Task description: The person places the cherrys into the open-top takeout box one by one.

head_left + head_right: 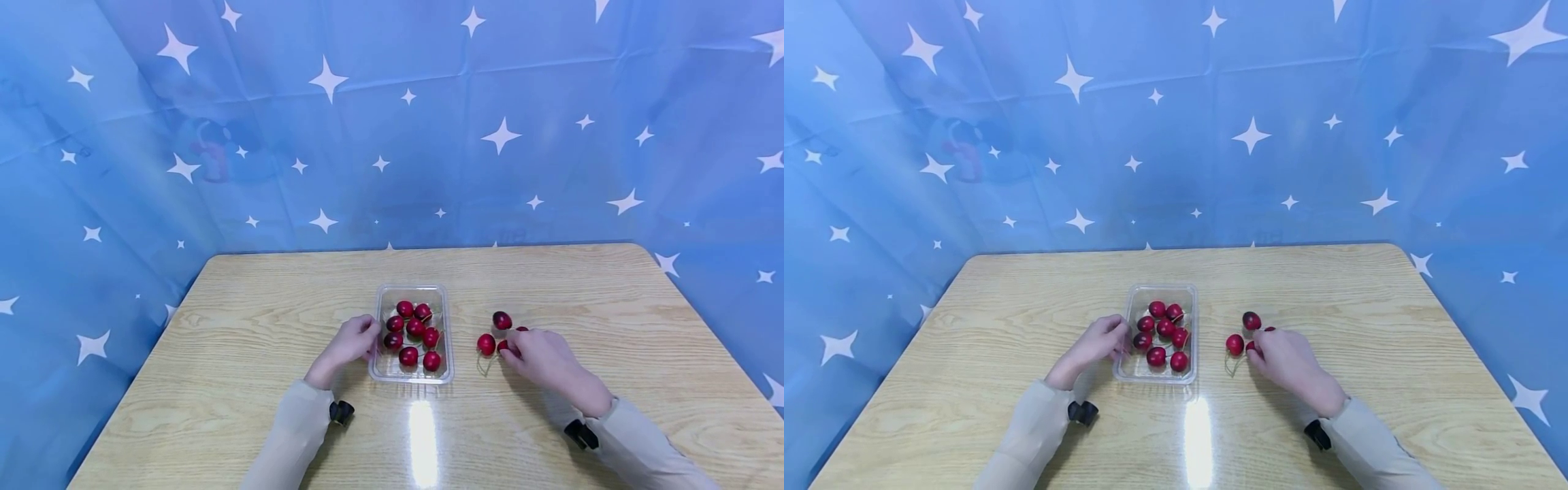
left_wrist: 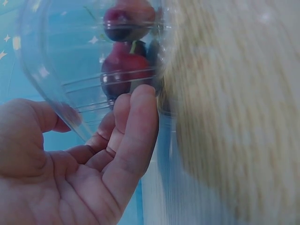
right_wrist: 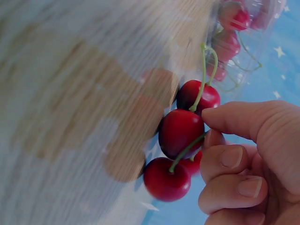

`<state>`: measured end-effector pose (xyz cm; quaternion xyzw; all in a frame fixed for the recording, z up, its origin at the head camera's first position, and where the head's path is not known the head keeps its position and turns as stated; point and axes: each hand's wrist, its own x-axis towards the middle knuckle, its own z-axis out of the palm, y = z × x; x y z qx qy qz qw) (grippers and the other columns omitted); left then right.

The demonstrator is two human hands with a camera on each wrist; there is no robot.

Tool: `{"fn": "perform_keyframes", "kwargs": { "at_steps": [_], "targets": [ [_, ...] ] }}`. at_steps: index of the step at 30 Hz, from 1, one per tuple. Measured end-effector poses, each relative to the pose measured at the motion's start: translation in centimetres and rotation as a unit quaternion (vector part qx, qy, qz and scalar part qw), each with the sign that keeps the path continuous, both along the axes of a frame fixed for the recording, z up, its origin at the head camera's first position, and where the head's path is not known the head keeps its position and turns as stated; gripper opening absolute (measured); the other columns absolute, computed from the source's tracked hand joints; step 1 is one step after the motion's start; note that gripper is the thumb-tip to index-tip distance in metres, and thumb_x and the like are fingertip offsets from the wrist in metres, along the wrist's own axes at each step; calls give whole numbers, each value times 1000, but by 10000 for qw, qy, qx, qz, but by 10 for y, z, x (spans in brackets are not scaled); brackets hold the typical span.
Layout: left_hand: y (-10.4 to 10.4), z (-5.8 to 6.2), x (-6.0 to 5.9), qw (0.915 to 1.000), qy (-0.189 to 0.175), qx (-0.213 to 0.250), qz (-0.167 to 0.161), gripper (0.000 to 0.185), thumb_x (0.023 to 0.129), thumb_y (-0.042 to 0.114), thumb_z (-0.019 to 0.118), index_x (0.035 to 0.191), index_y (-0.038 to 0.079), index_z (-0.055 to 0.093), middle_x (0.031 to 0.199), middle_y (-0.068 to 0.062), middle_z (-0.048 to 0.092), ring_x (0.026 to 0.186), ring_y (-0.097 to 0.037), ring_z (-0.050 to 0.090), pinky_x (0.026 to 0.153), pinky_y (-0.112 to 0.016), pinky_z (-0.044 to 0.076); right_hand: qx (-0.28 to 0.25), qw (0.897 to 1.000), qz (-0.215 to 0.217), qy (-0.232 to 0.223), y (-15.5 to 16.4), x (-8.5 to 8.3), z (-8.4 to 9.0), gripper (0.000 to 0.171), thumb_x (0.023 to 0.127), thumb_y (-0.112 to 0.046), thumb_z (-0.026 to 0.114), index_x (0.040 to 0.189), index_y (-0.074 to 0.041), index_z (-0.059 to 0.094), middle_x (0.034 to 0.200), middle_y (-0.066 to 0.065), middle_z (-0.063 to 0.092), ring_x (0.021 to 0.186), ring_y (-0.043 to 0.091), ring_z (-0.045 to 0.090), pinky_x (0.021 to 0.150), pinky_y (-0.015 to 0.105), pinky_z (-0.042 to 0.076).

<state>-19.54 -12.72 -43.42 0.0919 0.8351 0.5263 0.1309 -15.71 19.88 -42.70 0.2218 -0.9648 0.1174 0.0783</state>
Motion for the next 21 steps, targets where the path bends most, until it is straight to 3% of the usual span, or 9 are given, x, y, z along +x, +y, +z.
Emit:
{"fn": "perform_keyframes", "kwargs": {
  "at_steps": [10, 21],
  "targets": [
    [-1, -4, -2, 10000, -20, 95, -7, 24, 96, 10, 42, 81, -4, 54, 64, -4, 52, 55, -13, 55, 53, -30, 55, -146, 9996, -151, -164, 3, -1, 4, 34, 82, -9, 63, 61, -16, 37, 51, -7, 28, 46, 7, 27, 42, 21, 22],
    [2, -4, -1, 9997, 170, -159, 123, 26, 96, 9, 41, 81, -7, 54, 64, -6, 54, 51, -11, 52, 53, -40, 55, -642, 9959, -599, -239, 23, -4, 11, 32, 87, -8, 54, 61, -15, 37, 51, -6, 28, 44, 8, 28, 42, 22, 22]
  ]
}}
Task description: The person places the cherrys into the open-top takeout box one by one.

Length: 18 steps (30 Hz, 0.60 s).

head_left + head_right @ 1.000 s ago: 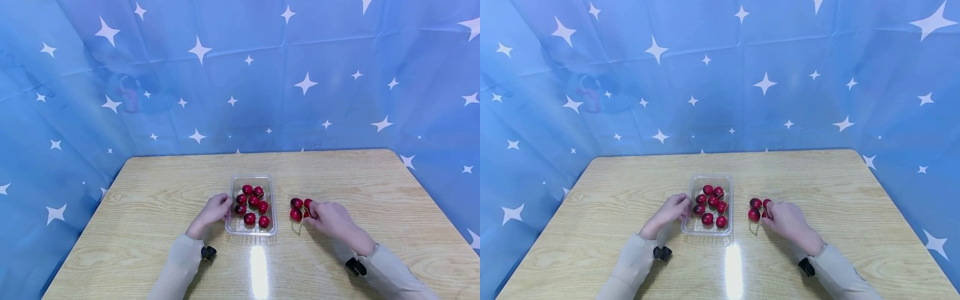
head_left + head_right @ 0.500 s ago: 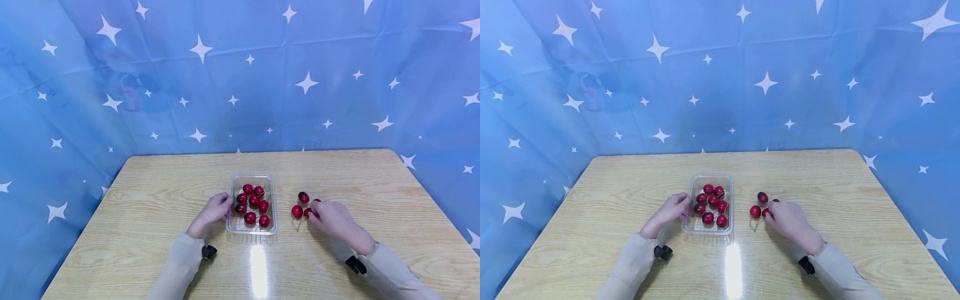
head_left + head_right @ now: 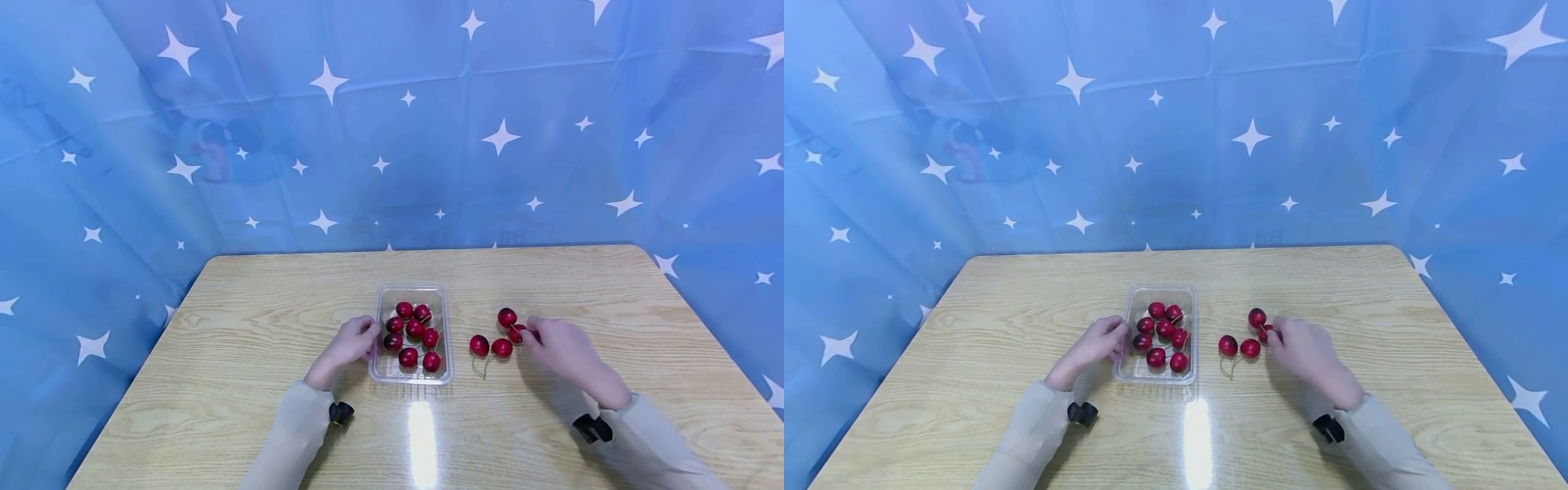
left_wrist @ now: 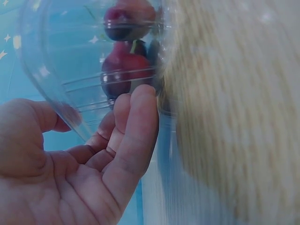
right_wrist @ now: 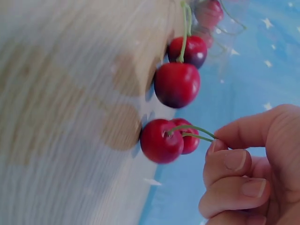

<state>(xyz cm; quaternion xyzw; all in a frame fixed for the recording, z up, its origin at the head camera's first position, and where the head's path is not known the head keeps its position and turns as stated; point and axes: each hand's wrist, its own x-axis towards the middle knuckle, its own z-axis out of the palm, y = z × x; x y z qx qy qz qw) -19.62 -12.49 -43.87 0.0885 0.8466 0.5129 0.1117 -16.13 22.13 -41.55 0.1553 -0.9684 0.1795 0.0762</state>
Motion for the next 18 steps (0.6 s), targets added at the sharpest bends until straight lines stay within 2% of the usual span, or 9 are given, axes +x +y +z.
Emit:
{"fn": "perform_keyframes", "kwargs": {
  "at_steps": [4, 12, 18],
  "targets": [
    [0, -1, -1, 10000, 4, 9, -9, 25, 96, 7, 40, 81, -9, 53, 64, -9, 53, 50, -12, 51, 55, -45, 55, -258, 9994, -166, -176, 5, -2, 4, 28, 89, -9, 52, 63, -15, 41, 51, -5, 33, 45, 11, 31, 42, 24, 24],
    [-3, 0, -1, 9996, -208, 172, -31, 24, 96, 12, 43, 80, -3, 55, 65, -5, 53, 53, -12, 54, 53, -33, 55, -622, 9962, -340, -498, 8, -4, 9, 29, 94, -10, 48, 66, -13, 42, 53, -3, 33, 46, 13, 30, 45, 25, 24],
    [-1, 6, 2, 9997, -187, 153, -57, 25, 96, 8, 41, 82, -8, 54, 65, -8, 53, 54, -12, 53, 57, -43, 56, -1391, 9852, -408, -917, 8, -6, 13, 30, 97, -15, 44, 67, -10, 43, 56, -2, 35, 48, 14, 31, 49, 26, 28]
  ]
}}
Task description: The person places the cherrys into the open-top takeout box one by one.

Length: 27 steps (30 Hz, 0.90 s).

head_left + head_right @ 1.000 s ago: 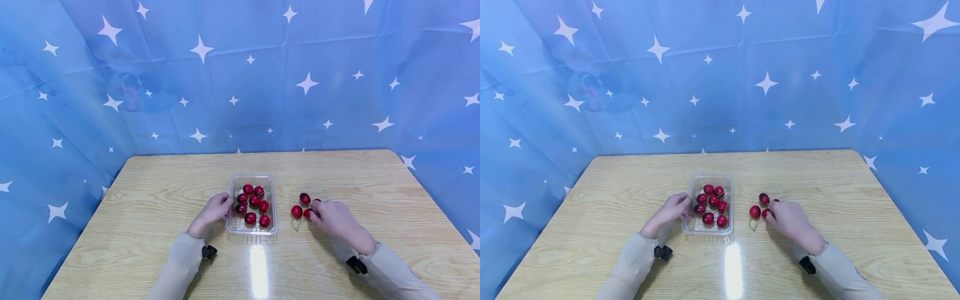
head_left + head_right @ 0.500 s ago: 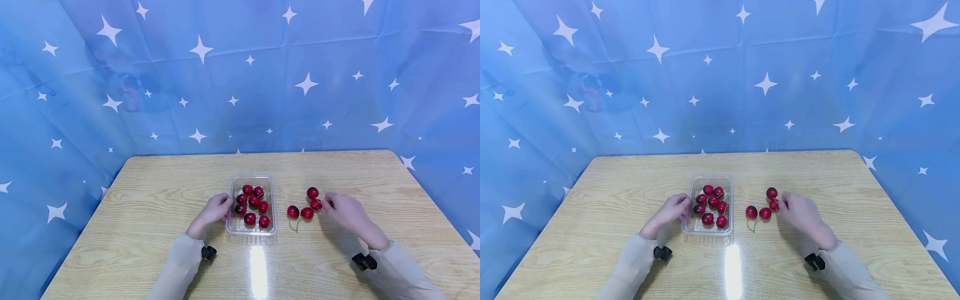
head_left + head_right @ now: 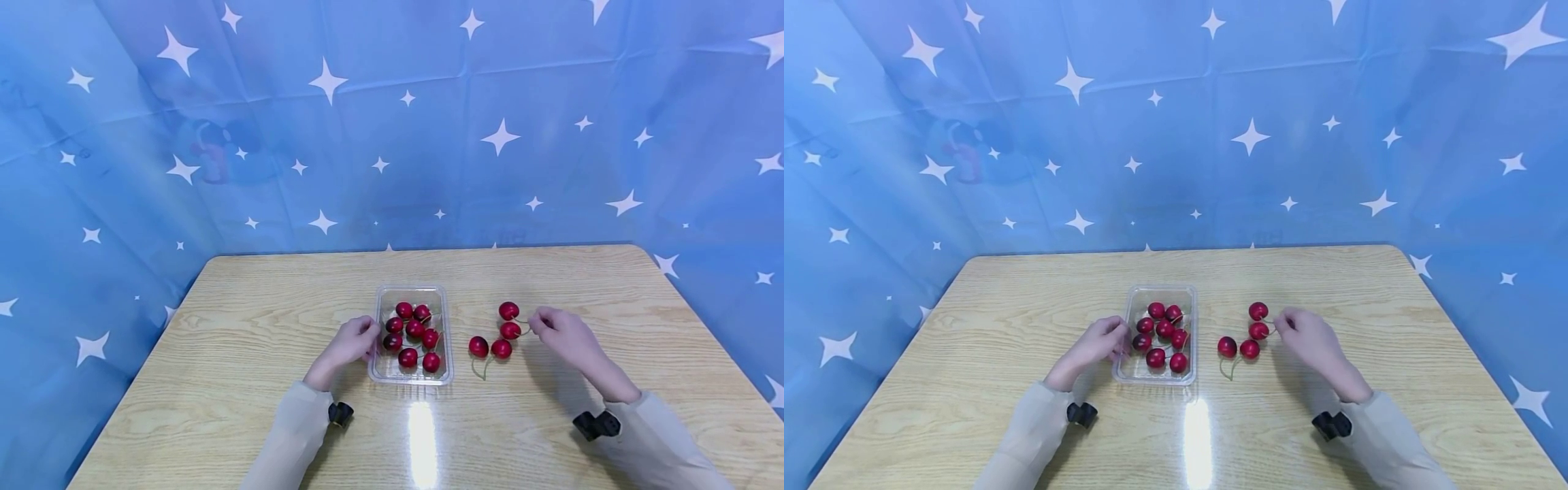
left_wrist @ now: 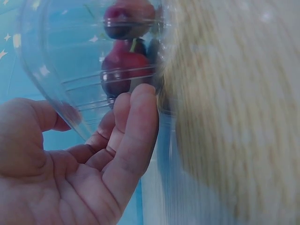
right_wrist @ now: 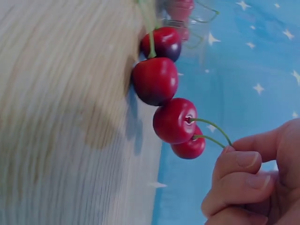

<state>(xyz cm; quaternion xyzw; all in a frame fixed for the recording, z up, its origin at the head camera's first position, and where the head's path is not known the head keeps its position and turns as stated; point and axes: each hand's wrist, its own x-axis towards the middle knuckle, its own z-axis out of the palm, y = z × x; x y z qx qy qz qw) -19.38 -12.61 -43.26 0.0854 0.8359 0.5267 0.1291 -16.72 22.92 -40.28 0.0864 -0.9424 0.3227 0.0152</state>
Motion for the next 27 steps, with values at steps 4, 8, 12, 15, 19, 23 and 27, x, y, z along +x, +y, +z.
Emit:
{"fn": "perform_keyframes", "kwargs": {
  "at_steps": [4, 8, 12, 15, 19, 23, 27],
  "targets": [
    [2, 19, 9, 10000, 1, 34, -79, 25, 96, 5, 40, 81, -11, 52, 66, -11, 53, 55, -12, 54, 60, -48, 55, -625, 9971, -104, -423, 0, -3, 0, 32, 99, -19, 42, 69, -7, 44, 58, -1, 38, 49, 14, 33, 49, 27, 30],
    [3, 33, 16, 9999, 3, 97, -118, 24, 95, 4, 40, 81, -11, 52, 66, -10, 53, 55, -11, 54, 60, -46, 56, -1255, 9880, -122, -891, -1, -3, 2, 31, 100, -20, 40, 74, -2, 45, 59, 1, 38, 49, 14, 34, 48, 27, 31],
    [4, 36, 18, 9999, 46, 83, -109, 24, 95, 4, 41, 81, -11, 52, 66, -11, 52, 55, -11, 54, 59, -43, 56, -1707, 9780, -123, -1191, -3, -2, 5, 31, 100, -20, 41, 80, 2, 46, 58, 0, 37, 48, 12, 33, 46, 26, 32],
    [4, 36, 18, 10000, 32, 19, -80, 24, 95, 4, 41, 81, -11, 53, 66, -11, 53, 54, -11, 53, 60, -44, 56, -1931, 9723, -75, -1312, -4, -2, 6, 31, 100, -20, 41, 80, 3, 46, 57, -1, 36, 47, 11, 32, 45, 26, 32],
    [3, 23, 12, 10000, 48, -20, -13, 24, 96, 7, 42, 82, -9, 54, 65, -11, 53, 53, -11, 53, 58, -44, 56, -2149, 9664, 47, -1408, -6, -3, 7, 30, 100, -19, 41, 80, 1, 46, 56, -1, 35, 47, 11, 31, 45, 26, 31],
    [0, -1, -1, 10000, 32, -34, 41, 25, 96, 12, 43, 79, -3, 54, 64, -6, 53, 52, -12, 54, 54, -38, 55, -2229, 9644, 156, -1415, -10, -3, 8, 28, 100, -19, 41, 79, -2, 47, 55, -1, 35, 46, 11, 30, 45, 27, 31],
    [0, -2, -1, 10000, 34, -66, 48, 26, 97, 12, 43, 79, -3, 54, 65, -6, 53, 52, -12, 53, 55, -39, 55, -2255, 9639, 266, -1393, -15, -3, 9, 28, 100, -20, 42, 79, -2, 46, 56, 0, 35, 46, 12, 30, 45, 27, 31]
  ]
}}
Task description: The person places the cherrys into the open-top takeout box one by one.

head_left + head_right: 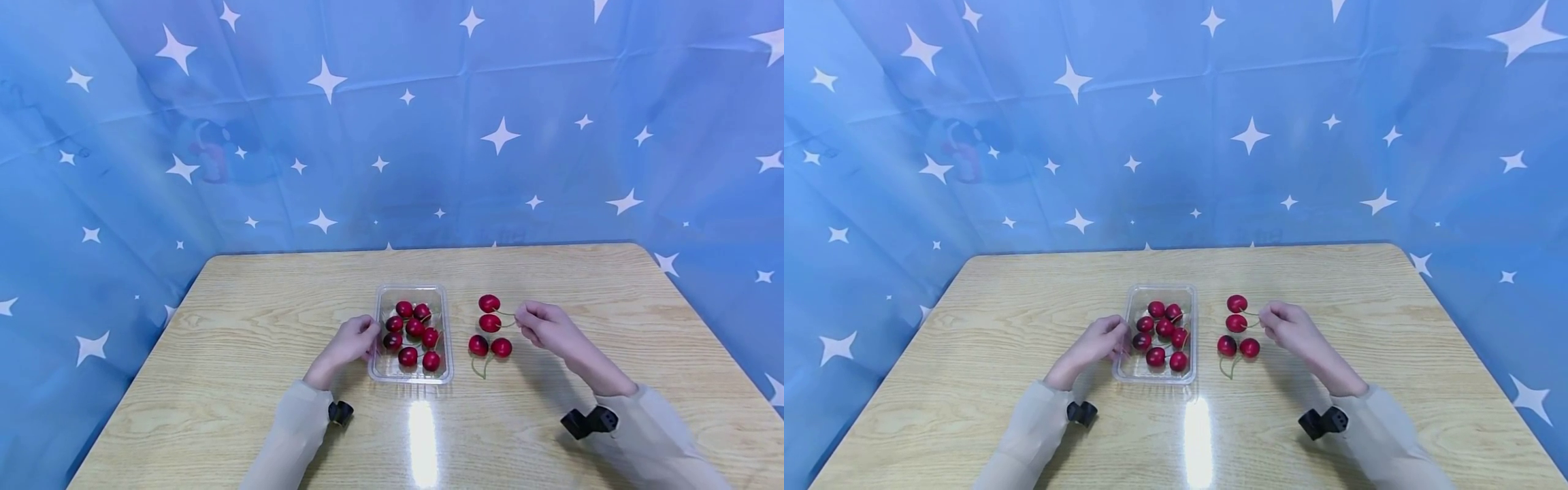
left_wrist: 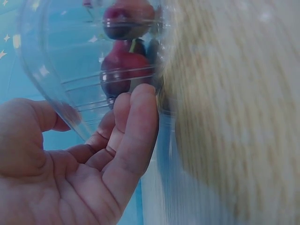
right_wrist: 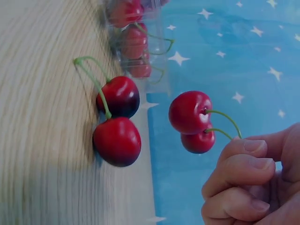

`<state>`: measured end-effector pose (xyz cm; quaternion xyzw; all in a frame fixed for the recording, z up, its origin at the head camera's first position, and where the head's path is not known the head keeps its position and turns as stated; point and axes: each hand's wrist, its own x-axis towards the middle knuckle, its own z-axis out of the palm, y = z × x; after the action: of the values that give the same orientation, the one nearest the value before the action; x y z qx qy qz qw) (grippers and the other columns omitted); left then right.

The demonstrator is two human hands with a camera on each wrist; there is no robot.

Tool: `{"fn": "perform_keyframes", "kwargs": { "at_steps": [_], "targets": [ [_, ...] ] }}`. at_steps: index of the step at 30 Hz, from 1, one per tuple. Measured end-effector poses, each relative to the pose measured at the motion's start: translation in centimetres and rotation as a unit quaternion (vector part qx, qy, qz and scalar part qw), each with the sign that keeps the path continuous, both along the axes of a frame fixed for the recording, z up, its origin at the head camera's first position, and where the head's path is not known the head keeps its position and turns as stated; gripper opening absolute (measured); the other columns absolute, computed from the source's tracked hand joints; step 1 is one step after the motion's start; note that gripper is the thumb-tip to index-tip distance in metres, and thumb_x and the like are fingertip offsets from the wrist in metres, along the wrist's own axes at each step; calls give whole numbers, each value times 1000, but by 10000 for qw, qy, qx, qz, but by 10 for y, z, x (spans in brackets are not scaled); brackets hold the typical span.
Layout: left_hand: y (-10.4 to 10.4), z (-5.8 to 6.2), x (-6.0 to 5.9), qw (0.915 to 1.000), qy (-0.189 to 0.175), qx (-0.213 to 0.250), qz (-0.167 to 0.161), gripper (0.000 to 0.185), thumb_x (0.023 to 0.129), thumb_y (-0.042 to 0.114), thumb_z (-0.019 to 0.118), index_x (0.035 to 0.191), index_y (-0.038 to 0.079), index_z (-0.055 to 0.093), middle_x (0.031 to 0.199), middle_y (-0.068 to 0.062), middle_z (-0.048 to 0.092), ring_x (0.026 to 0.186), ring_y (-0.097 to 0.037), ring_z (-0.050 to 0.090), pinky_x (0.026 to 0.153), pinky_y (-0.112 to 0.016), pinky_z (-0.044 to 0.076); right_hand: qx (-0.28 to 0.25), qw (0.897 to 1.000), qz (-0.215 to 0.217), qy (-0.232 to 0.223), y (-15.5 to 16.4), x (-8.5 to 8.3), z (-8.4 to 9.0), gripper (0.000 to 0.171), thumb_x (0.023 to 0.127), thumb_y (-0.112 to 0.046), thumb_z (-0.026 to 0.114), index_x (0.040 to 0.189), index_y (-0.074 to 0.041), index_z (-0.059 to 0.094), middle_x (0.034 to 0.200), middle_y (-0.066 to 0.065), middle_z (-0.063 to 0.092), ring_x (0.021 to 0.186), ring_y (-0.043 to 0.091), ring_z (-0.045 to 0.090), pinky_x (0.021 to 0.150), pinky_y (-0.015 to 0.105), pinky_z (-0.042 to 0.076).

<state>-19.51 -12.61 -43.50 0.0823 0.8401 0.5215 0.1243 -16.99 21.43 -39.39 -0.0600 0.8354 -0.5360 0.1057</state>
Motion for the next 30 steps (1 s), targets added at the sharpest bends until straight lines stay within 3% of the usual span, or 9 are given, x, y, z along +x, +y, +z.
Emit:
{"fn": "perform_keyframes", "kwargs": {
  "at_steps": [6, 8, 14, 17, 22, 30],
  "targets": [
    [4, 28, 12, 9999, 26, -14, -127, 25, 96, 5, 40, 80, -10, 52, 65, -10, 53, 53, -12, 52, 60, -47, 55, -98, 9999, 103, 23, -6, -1, 2, 29, 101, -19, 41, 78, -1, 45, 55, -1, 35, 46, 11, 30, 45, 26, 30],
    [5, 31, 14, 9999, 16, -15, -143, 25, 96, 4, 40, 81, -11, 52, 65, -10, 53, 53, -11, 52, 60, -47, 55, -135, 9998, 150, 35, -9, -2, 4, 29, 101, -19, 41, 78, -1, 45, 55, -1, 35, 46, 11, 30, 45, 26, 30],
    [1, 4, 1, 10000, 47, -34, -19, 26, 97, 10, 42, 80, -6, 54, 65, -7, 53, 52, -11, 52, 55, -42, 55, -330, 9990, 297, 0, -20, -2, 8, 27, 101, -15, 40, 78, -2, 44, 55, 1, 34, 46, 11, 28, 44, 25, 27],
    [0, -3, -3, 10000, 26, -37, -18, 25, 96, 11, 42, 79, -3, 54, 64, -5, 52, 51, -12, 53, 52, -35, 54, -438, 9984, 365, -36, -27, -3, 9, 26, 100, -13, 40, 78, -2, 45, 54, 1, 33, 45, 11, 27, 43, 24, 26],
    [-1, -5, -5, 9999, -64, 24, -76, 26, 96, 11, 41, 76, -1, 53, 62, -4, 52, 51, -12, 54, 50, -29, 54, -563, 9971, 520, -11, -39, -4, 10, 25, 100, -11, 41, 78, 0, 45, 55, 0, 33, 46, 10, 28, 43, 22, 23],
    [-2, -4, -4, 9999, -53, 17, -92, 26, 96, 11, 41, 75, 0, 52, 61, -3, 51, 51, -12, 55, 50, -29, 54, -703, 9946, 761, -79, -54, -4, 11, 27, 100, -12, 39, 78, 2, 43, 55, 0, 34, 44, 8, 26, 41, 19, 20]
  ]
}}
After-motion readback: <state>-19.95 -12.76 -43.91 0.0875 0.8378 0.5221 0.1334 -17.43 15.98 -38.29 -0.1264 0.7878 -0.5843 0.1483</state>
